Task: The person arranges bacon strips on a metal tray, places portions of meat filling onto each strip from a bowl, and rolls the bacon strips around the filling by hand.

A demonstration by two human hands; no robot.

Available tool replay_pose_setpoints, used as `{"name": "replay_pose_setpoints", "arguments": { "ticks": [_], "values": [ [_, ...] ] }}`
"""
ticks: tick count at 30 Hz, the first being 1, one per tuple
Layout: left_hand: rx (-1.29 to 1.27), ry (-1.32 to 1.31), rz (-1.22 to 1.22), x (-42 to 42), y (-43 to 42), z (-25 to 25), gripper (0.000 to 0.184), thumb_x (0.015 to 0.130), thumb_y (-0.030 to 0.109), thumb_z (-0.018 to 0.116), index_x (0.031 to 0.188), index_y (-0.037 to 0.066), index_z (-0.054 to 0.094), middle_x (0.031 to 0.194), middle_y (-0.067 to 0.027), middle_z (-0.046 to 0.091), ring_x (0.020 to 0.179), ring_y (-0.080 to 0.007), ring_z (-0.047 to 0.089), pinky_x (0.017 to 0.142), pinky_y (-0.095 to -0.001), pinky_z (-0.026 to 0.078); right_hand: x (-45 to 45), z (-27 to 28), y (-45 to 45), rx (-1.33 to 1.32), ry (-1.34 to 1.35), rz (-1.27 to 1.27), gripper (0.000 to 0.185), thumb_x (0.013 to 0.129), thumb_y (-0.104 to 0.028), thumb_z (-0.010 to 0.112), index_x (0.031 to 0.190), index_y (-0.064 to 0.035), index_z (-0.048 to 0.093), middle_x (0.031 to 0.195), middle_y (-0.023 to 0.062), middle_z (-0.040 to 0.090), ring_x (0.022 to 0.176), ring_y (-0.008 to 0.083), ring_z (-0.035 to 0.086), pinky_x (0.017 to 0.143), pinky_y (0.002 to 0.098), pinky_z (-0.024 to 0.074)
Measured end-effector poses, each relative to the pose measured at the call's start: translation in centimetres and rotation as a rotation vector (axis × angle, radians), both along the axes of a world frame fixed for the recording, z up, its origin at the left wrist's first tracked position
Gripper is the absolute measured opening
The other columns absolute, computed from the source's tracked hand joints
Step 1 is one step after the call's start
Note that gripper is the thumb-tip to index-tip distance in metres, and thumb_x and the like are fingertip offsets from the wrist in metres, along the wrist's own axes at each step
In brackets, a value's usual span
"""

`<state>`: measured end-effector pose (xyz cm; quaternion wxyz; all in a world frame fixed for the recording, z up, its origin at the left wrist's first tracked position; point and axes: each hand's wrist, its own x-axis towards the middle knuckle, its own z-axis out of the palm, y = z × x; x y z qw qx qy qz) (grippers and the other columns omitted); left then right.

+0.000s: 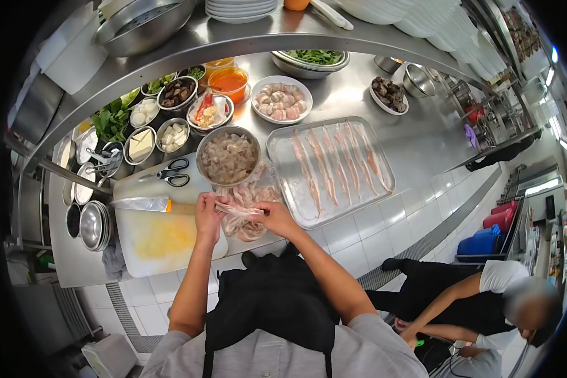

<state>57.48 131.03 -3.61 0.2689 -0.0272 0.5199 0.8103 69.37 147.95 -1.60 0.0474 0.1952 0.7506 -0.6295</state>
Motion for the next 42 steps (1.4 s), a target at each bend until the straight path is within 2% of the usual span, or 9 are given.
{"name": "replay_pose_setpoints", "arguments": {
  "ticks": [8, 10, 12, 16, 22, 26, 28, 38, 42],
  "values": [
    [-0.038, -0.086, 0.141, -0.8, -2.3, -1.5, 0.018, 0.101, 0.025, 0.054, 0.098, 0.009, 0.047, 0.09, -0.0083, 0.065, 0.078, -0.0213, 0.065, 0.071, -0.0367, 0.054, 0.0, 1.0, 1.2, -0.047, -0.038, -0.068, 0.028, 0.09, -0.029, 0.072, 0.093, -0.0015, 0.072, 0.075, -0.0003, 0.064, 0.067, 0.0076, 0.054, 0.062, 0.0267, 0.0442],
    [-0.089, -0.054, 0.147, -0.6, -2.6, -1.2, 0.018, 0.1, 0.024, 0.057, 0.099, 0.008, 0.049, 0.093, -0.0086, 0.066, 0.081, -0.0212, 0.065, 0.074, -0.0372, 0.054, 0.0, -0.5, 1.8, -0.418, 0.002, -0.187, 0.042, 0.097, -0.042, 0.062, 0.092, -0.001, 0.072, 0.076, 0.0011, 0.064, 0.069, 0.0082, 0.053, 0.063, 0.0275, 0.044],
    [-0.516, 0.629, -0.022, 0.1, -2.4, -0.7, 0.023, 0.095, 0.02, 0.064, 0.11, 0.006, 0.054, 0.096, -0.0086, 0.066, 0.087, -0.0218, 0.065, 0.08, -0.0358, 0.053, -0.3, 0.3, 2.5, -0.413, -0.035, -0.145, 0.046, 0.099, -0.046, 0.056, 0.088, -0.0034, 0.069, 0.075, 0.0001, 0.061, 0.067, 0.0078, 0.049, 0.062, 0.0269, 0.0409],
    [-0.53, 0.754, -0.141, 3.1, -0.5, 2.4, 0.036, 0.09, 0.014, 0.069, 0.123, 0.004, 0.056, 0.105, -0.0103, 0.067, 0.097, -0.0219, 0.065, 0.085, -0.0335, 0.052, -1.5, 0.5, 2.5, -0.47, -0.047, -0.1, 0.053, 0.101, -0.054, 0.046, 0.081, -0.0077, 0.062, 0.073, -0.0021, 0.054, 0.063, 0.0075, 0.04, 0.059, 0.0261, 0.0345],
    [-0.374, 0.566, -0.244, 5.3, 2.8, 2.0, 0.031, 0.092, 0.011, 0.066, 0.121, 0.0, 0.064, 0.095, -0.0134, 0.073, 0.081, -0.0174, 0.07, 0.075, -0.0307, 0.057, -1.9, 2.5, 3.6, -0.102, 0.132, 0.277, 0.033, 0.097, -0.035, 0.063, 0.09, -0.0032, 0.063, 0.073, -0.0028, 0.053, 0.067, 0.0075, 0.043, 0.06, 0.0268, 0.0367],
    [-0.513, 0.536, -0.262, 6.0, 4.2, 4.5, 0.026, 0.094, 0.01, 0.062, 0.117, -0.001, 0.067, 0.094, -0.0089, 0.073, 0.089, -0.0129, 0.069, 0.078, -0.0275, 0.055, -1.5, 3.0, 6.1, 0.086, 0.118, 0.346, 0.024, 0.091, -0.025, 0.069, 0.096, -0.0013, 0.067, 0.072, 0.0027, 0.06, 0.066, 0.0092, 0.047, 0.06, 0.0293, 0.0408],
    [-0.516, 0.505, -0.265, 5.8, 4.9, 3.9, 0.021, 0.093, 0.008, 0.061, 0.109, -0.002, 0.069, 0.085, -0.0094, 0.072, 0.07, -0.0104, 0.066, 0.068, -0.0281, 0.056, -1.2, 4.0, 6.9, 0.206, 0.039, 0.283, 0.023, 0.089, -0.022, 0.07, 0.098, -0.0015, 0.068, 0.067, 0.0043, 0.058, 0.063, 0.0093, 0.046, 0.059, 0.0296, 0.0404],
    [-0.663, 0.595, -0.102, 4.8, 6.8, 0.8, 0.02, 0.096, 0.012, 0.057, 0.105, -0.001, 0.07, 0.079, -0.0038, 0.068, 0.07, -0.0075, 0.061, 0.064, -0.0241, 0.049, 0.4, 2.4, 9.4, 0.013, 0.088, 0.235, 0.021, 0.087, -0.02, 0.072, 0.094, -0.0006, 0.069, 0.065, 0.0046, 0.058, 0.062, 0.0101, 0.046, 0.059, 0.0309, 0.0408],
    [-0.199, 0.133, 0.199, 3.0, 5.6, -1.3, 0.024, 0.1, 0.015, 0.05, 0.108, 0.0, 0.067, 0.088, -0.0052, 0.069, 0.076, -0.0082, 0.061, 0.069, -0.0242, 0.05, 1.2, 2.0, 10.6, -0.074, 0.143, 0.21, 0.019, 0.09, -0.019, 0.07, 0.096, -0.0007, 0.07, 0.076, 0.0048, 0.065, 0.071, 0.009, 0.054, 0.067, 0.0281, 0.0458]
  ]
}}
